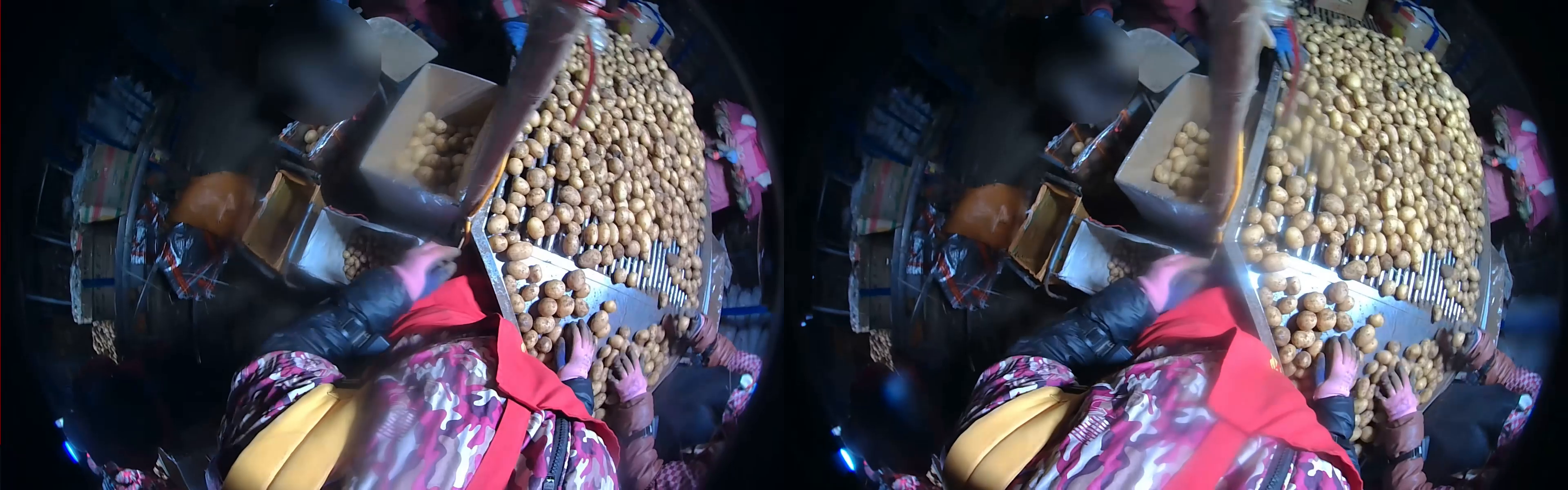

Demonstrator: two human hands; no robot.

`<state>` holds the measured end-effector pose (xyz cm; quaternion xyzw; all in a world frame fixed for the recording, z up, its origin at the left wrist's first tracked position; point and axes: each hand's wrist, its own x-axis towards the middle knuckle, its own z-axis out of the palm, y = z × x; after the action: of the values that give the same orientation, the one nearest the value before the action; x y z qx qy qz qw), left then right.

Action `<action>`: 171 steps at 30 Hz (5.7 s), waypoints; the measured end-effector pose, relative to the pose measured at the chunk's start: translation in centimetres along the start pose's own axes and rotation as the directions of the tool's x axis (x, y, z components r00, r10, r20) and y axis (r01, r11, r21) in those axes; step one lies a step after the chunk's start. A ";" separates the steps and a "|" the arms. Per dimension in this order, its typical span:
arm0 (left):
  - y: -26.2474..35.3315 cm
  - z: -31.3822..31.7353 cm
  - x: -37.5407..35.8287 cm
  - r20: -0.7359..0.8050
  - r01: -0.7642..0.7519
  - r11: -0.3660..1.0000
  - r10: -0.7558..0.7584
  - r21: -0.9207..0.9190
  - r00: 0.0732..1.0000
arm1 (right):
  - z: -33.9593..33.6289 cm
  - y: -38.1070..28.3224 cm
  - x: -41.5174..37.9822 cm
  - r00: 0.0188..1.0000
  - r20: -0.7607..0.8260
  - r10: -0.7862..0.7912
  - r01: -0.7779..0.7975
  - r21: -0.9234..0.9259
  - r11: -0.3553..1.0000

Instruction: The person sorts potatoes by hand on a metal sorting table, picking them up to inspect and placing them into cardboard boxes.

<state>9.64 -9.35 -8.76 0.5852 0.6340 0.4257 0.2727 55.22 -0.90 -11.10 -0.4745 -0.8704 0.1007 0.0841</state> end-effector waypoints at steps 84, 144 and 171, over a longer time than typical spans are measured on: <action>18.1 34.6 29.9 0.757 -0.665 0.644 0.198 0.378 0.623 | -3.7 -3.0 -15.3 0.796 0.022 0.605 -0.591 0.249 0.767; 9.8 18.2 29.0 0.523 -0.153 0.628 -0.461 0.763 0.717 | -2.5 -3.3 -14.7 0.805 -0.015 0.592 -0.583 0.162 0.796; 18.0 30.1 26.2 0.752 0.132 0.985 -0.168 0.109 0.637 | -3.2 -3.2 -14.5 0.794 0.089 0.601 -0.608 0.148 0.780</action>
<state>39.89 21.95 -4.05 0.6606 0.5173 0.1040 0.5341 61.16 -14.55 -7.94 -0.7175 -0.6620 0.2045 0.0711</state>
